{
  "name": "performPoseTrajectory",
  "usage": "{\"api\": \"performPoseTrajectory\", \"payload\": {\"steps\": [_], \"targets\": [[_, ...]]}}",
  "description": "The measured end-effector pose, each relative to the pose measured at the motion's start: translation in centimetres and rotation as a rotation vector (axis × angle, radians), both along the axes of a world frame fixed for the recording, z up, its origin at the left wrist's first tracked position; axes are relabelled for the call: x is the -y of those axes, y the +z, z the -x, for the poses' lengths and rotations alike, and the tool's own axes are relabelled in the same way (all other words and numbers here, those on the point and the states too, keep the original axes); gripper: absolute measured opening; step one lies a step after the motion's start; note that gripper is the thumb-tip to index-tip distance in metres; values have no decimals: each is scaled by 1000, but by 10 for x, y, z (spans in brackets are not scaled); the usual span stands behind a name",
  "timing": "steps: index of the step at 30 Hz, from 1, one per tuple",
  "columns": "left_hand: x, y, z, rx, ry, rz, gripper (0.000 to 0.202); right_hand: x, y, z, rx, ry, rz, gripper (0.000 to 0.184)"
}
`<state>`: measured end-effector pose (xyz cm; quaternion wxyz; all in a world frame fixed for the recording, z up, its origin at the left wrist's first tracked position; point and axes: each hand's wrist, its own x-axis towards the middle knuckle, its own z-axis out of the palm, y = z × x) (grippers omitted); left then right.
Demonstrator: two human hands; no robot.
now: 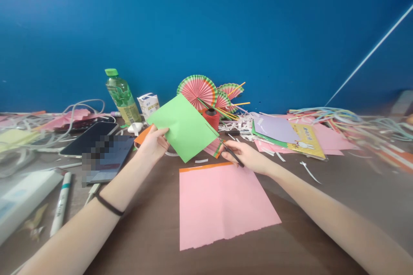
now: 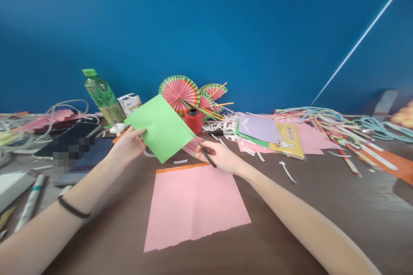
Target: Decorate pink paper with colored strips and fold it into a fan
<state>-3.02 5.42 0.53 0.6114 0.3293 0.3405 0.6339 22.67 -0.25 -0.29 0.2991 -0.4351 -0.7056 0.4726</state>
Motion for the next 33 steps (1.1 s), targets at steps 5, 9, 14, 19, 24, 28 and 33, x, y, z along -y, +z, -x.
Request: {"api": "performPoseTrajectory", "payload": {"steps": [5, 9, 14, 19, 24, 28, 33], "targets": [[-1, -1, 0, -4, 23, 1, 43, 0, 1, 0, -6, -3, -5, 32], [-1, -1, 0, 3, 33, 16, 45, -1, 1, -1, -25, 9, 0, 34], [-2, -3, 1, 11, 24, 2, 51, -1, 1, -1, -26, -8, 0, 37], [-3, -5, 2, 23, 18, -7, 49, -1, -1, -1, -39, -16, -2, 38], [-2, -2, 0, 16, 16, -2, 48, -2, -2, -2, -52, -21, -3, 34], [-3, -3, 1, 12, 18, -11, 48, -2, -2, -3, -36, -31, 7, 33], [-3, -4, 2, 13, 10, -11, 45, -2, -2, -3, -5, -45, 8, 34]]}}
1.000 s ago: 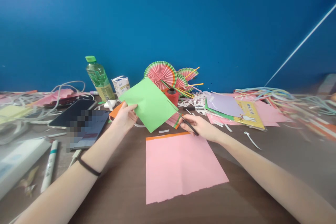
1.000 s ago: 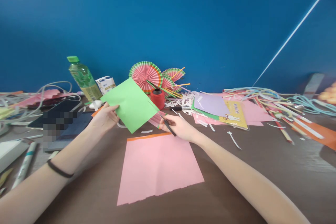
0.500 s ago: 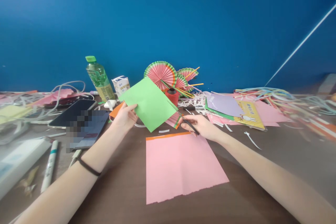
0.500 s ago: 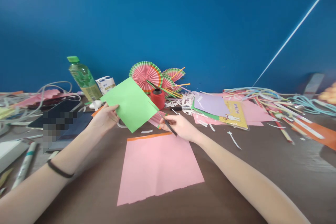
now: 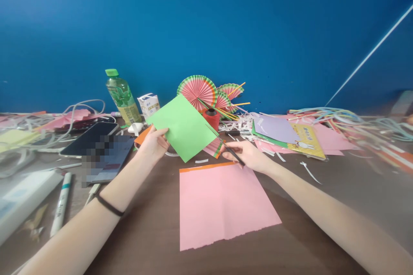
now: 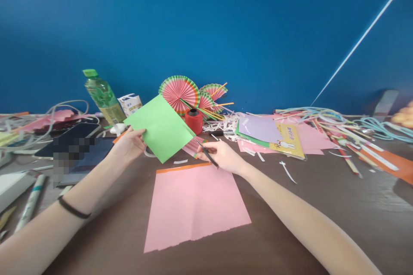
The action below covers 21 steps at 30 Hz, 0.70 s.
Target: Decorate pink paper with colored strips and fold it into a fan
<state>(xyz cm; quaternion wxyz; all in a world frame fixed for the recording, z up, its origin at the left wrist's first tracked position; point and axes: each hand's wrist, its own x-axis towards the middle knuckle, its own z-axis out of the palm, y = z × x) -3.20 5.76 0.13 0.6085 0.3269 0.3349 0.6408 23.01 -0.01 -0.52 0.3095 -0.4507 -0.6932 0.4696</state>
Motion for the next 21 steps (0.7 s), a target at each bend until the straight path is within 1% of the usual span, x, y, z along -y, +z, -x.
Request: {"api": "performPoseTrajectory", "payload": {"steps": [5, 11, 17, 21], "targets": [[3, 2, -2, -21, 3, 2, 34, 0, 0, 0, 22, -28, 15, 36], [3, -2, -2, -89, -8, -39, 48, -2, -4, -1, 13, -31, 39, 39], [6, 1, -2, -117, -11, -59, 48, 0, -2, 0, -19, -5, 86, 38], [6, 2, -2, -122, -15, -71, 46, 2, 2, 1, -3, 20, 84, 40]]}}
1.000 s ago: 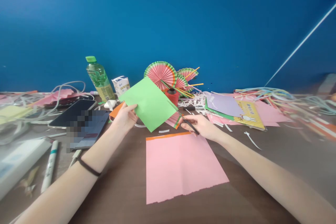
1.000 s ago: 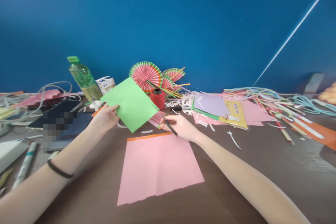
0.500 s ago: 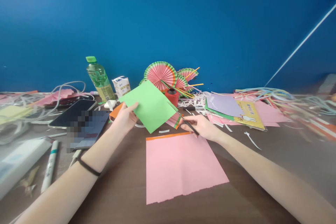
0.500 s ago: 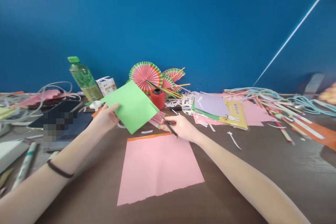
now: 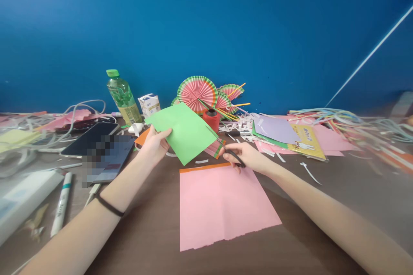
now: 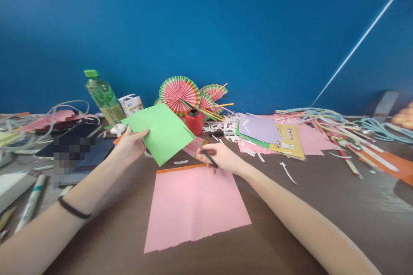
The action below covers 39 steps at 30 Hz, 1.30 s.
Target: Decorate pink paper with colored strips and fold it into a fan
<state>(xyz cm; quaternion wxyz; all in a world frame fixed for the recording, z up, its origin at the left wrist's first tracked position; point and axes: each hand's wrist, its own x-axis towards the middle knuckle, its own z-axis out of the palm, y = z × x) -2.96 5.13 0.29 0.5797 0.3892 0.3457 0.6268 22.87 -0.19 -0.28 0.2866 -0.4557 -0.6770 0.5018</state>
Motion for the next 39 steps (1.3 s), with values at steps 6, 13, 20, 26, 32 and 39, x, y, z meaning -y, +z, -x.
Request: {"api": "performPoseTrajectory", "payload": {"steps": [6, 13, 20, 26, 32, 39], "targets": [[-2, -1, 1, -5, -22, -35, 43, 2, 4, 0, -11, 62, -3, 40], [-1, -7, -4, -61, -17, -50, 46, 3, 3, 2, -84, 82, 6, 40], [-2, -9, -4, -99, 71, -151, 46, 2, 2, 1, -82, 94, 7, 38], [0, -10, -7, -144, 94, -196, 46, 2, 2, 3, -60, 93, 1, 37], [2, -13, -10, -153, 45, -224, 45, 2, 0, 4, -63, 86, -6, 37], [14, -4, -19, -151, 35, -151, 52, 3, 0, 5, -69, 72, -32, 34]]}}
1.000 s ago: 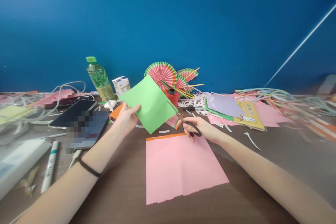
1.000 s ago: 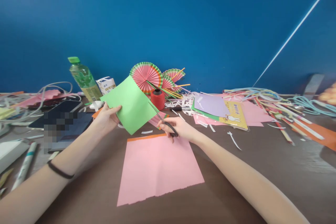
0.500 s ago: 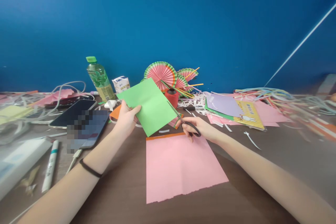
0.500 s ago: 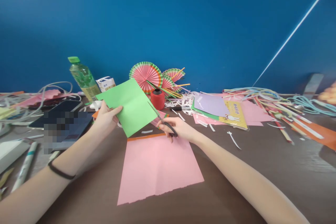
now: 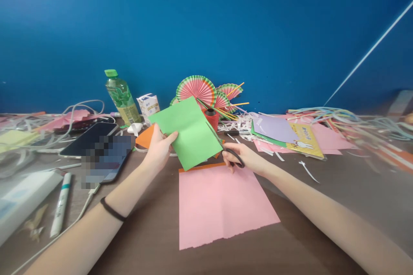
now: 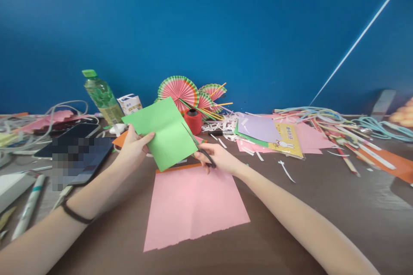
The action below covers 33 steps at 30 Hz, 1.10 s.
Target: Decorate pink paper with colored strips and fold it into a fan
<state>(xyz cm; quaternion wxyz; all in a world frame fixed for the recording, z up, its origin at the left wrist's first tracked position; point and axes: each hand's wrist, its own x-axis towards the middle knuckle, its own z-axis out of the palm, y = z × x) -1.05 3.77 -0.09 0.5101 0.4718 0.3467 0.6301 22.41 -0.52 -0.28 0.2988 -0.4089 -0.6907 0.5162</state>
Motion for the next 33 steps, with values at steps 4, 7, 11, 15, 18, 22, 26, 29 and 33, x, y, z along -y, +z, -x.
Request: {"api": "performPoseTrajectory", "payload": {"steps": [4, 7, 11, 15, 18, 22, 26, 29, 33], "targets": [[3, 0, -3, -16, -4, 9, 55, 0, -1, 2, -2, 2, -43, 31], [3, -2, -3, -15, -8, 10, 54, -1, -2, 3, -9, -11, -53, 32], [2, -5, -3, -13, -28, 12, 53, -1, -2, 4, -7, -35, -51, 34], [2, -6, -3, -1, -25, 2, 52, 0, -1, 5, -1, -40, -59, 34], [1, -6, -3, 13, -24, 1, 51, 1, -2, 5, -4, -45, -69, 34], [2, -6, -4, 4, -27, 7, 52, 1, -2, 5, -4, -57, -66, 35], [3, -5, -4, 0, -22, 21, 52, 1, -3, 5, -9, -66, -63, 38], [3, -4, -4, 10, -16, 31, 51, 1, -4, 6, -18, -72, -60, 39], [4, -2, -5, 22, -24, 44, 51, 1, -4, 6, -29, -79, -58, 37]]}}
